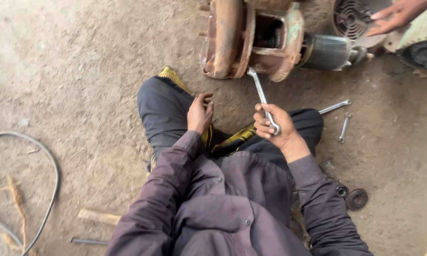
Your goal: The person sits on the ground and uses a wrench to loosen bolts on a motor housing while another person holds the assembly. The person then uses a hammer to tap the housing and pours oil from a bottle into the motor's opening.
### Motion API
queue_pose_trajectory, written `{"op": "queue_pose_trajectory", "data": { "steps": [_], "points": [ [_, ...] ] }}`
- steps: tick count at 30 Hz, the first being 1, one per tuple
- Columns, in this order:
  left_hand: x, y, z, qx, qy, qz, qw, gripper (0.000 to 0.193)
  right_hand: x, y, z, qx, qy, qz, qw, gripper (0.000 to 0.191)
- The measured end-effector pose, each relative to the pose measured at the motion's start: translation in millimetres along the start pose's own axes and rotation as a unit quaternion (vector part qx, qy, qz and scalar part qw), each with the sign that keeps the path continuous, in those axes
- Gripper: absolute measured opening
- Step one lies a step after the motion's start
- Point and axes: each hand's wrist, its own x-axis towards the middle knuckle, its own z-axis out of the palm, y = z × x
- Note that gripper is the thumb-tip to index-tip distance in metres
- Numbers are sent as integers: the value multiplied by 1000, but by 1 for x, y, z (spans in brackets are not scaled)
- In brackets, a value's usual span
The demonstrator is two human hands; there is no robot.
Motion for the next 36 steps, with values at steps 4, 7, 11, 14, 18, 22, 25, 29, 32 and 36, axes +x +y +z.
{"op": "queue_pose_trajectory", "data": {
  "steps": [4,7,11,14,18,22,25,29,32,36],
  "points": [
    [1,18,-7,8,-7,1,1000,28,5,-12,5,4,-30,5,1000,23],
    [9,48,-12,39,36,88,995,37,7,-27,11,-13,-5,26,1000,24],
    [36,92,-15,181,95,200,958,81,10,-45,27,-33,6,81,996,24],
    [67,118,-11,239,69,262,933,94,14,-59,43,-219,157,136,954,23],
    [94,136,5,354,28,307,883,106,21,-83,57,-403,209,170,874,34],
    [107,139,21,350,13,275,895,115,33,-104,56,-493,197,167,831,39],
    [115,134,33,304,18,256,918,120,40,-117,53,-506,185,192,821,36],
    [128,120,46,297,97,309,898,115,54,-144,62,-545,193,247,778,33],
    [138,111,51,290,97,324,895,115,73,-166,81,-649,183,298,676,32],
    [146,105,55,289,105,327,894,115,96,-169,110,-858,153,246,423,33]
  ]
}}
